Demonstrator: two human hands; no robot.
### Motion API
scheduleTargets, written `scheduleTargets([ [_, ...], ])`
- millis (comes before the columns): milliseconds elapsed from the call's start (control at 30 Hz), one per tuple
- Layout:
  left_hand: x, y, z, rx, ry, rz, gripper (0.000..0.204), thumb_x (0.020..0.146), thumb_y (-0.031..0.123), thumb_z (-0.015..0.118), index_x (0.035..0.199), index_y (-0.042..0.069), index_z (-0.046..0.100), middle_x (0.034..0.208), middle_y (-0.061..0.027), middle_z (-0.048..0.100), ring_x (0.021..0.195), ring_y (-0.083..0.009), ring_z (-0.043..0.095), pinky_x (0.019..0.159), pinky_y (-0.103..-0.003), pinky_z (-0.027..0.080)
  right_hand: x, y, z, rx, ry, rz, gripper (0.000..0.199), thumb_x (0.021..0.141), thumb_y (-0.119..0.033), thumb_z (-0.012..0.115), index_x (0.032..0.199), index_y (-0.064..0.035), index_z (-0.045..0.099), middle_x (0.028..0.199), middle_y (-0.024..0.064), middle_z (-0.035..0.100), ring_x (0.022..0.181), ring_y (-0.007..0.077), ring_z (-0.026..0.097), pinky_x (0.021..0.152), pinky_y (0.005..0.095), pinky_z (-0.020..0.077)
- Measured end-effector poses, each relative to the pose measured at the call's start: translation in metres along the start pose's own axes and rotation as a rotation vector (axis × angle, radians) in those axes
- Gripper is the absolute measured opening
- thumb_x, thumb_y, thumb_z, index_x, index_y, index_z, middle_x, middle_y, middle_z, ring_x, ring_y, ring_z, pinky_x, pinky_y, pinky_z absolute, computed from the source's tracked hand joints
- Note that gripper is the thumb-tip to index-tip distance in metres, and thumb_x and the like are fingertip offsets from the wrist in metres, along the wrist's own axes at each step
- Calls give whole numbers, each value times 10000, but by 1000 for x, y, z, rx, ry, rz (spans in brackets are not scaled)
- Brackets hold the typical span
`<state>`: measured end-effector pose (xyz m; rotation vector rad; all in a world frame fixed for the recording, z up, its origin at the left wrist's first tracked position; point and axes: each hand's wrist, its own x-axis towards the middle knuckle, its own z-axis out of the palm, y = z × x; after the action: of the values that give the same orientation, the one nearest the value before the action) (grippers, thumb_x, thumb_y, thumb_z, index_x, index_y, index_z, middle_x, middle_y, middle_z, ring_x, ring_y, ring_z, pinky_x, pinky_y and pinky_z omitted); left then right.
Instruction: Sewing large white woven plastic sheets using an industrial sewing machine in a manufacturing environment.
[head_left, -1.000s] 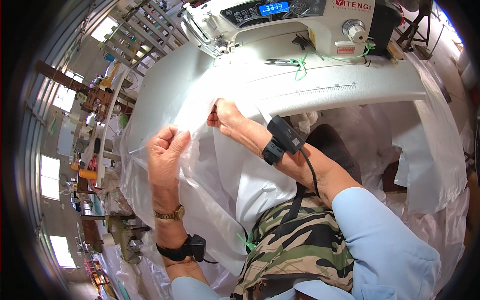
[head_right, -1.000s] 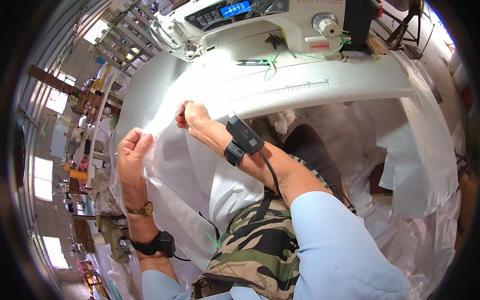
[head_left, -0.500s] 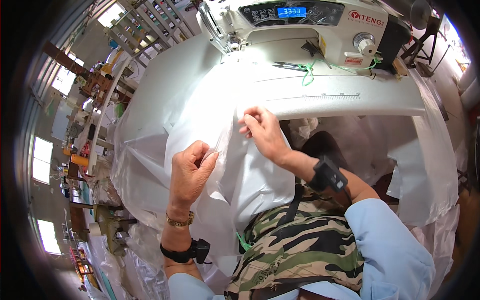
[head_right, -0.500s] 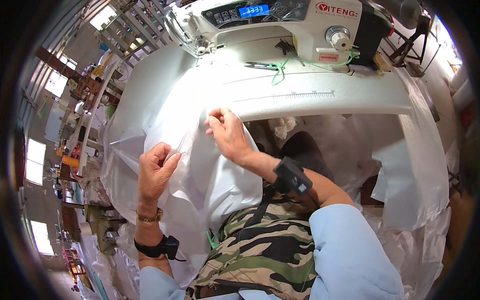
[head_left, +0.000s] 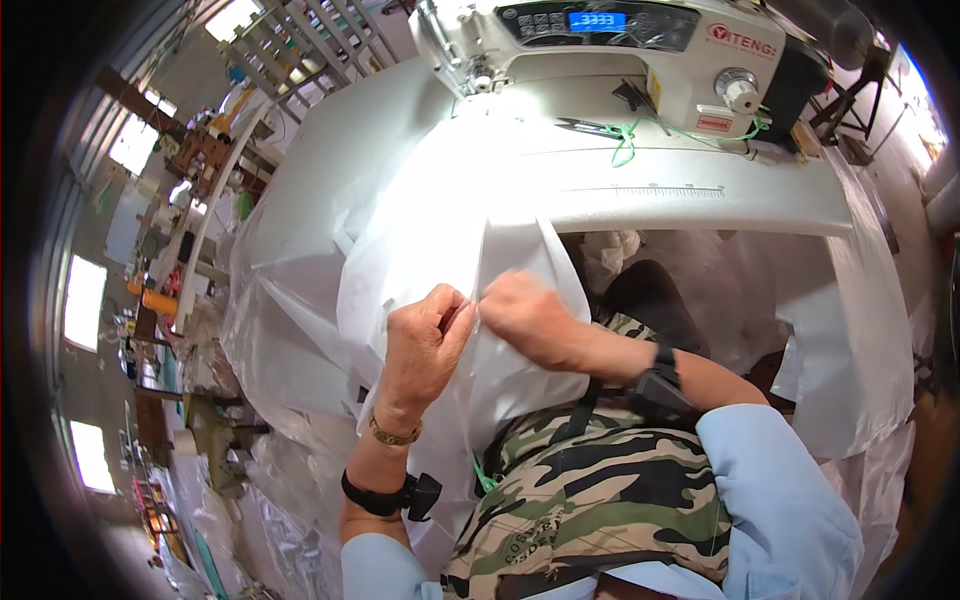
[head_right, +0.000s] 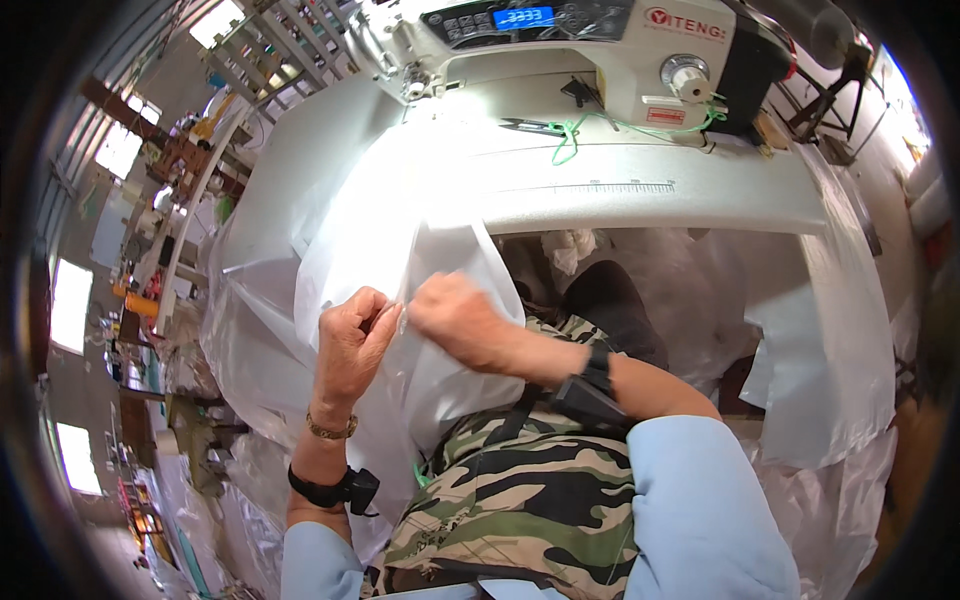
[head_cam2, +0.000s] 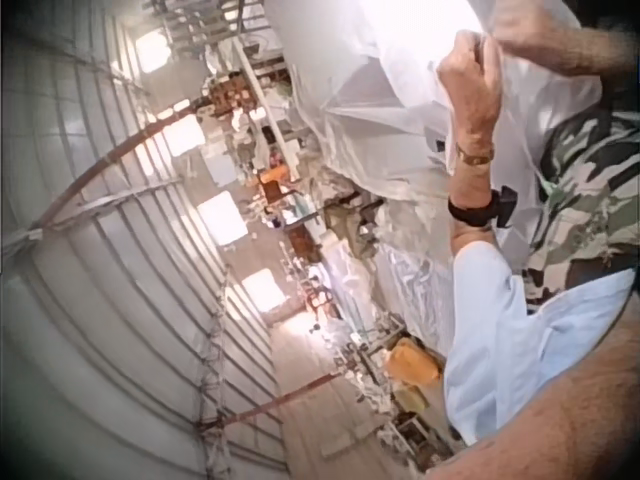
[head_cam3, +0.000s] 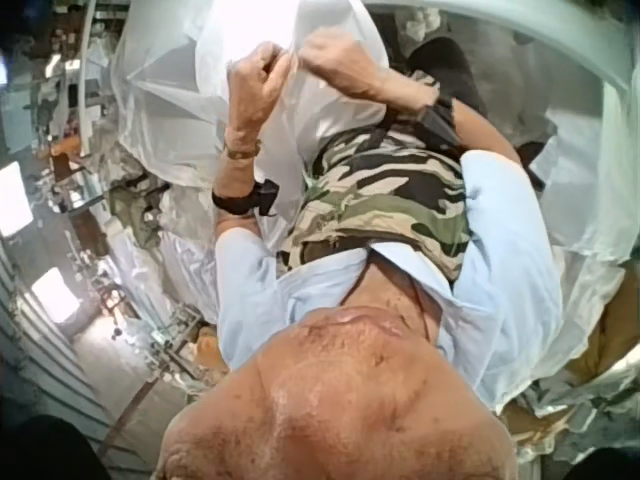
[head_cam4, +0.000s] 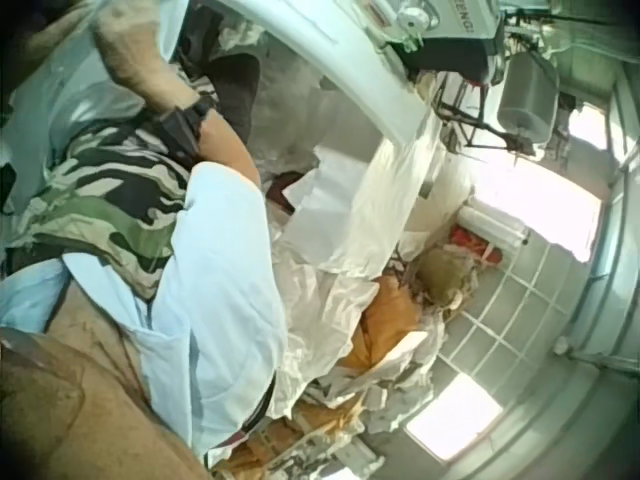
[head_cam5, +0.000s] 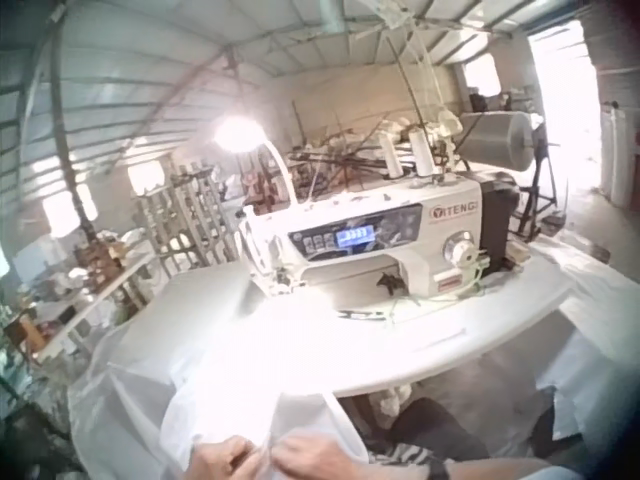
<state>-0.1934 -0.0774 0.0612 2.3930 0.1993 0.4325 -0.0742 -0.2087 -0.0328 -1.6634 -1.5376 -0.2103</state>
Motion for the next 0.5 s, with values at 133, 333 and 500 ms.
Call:
scheduleTargets([
  [133,-11,-8,28,-182,112,-35,192,919,74,650,775,-6,552,569,-44,476,521,-100,405,497,-286,349,-45,20,-31,-339,460,367,206,809,-147,741,948,-49,626,894,105,636,831,262,611,739,373,476],
  [333,-15,-12,42,-362,138,-118,217,937,89,636,773,-7,530,576,2,424,556,-56,348,499,-265,302,-59,-4,-32,512,71,909,216,976,-146,634,1074,46,613,900,26,648,820,66,549,740,249,487],
  [500,-15,-11,41,-377,93,-98,160,940,68,600,819,-17,539,634,1,452,588,-72,374,517,-270,333,-24,-42,-46,540,-61,536,218,963,-171,609,875,20,551,674,148,541,585,240,538,588,374,452],
])
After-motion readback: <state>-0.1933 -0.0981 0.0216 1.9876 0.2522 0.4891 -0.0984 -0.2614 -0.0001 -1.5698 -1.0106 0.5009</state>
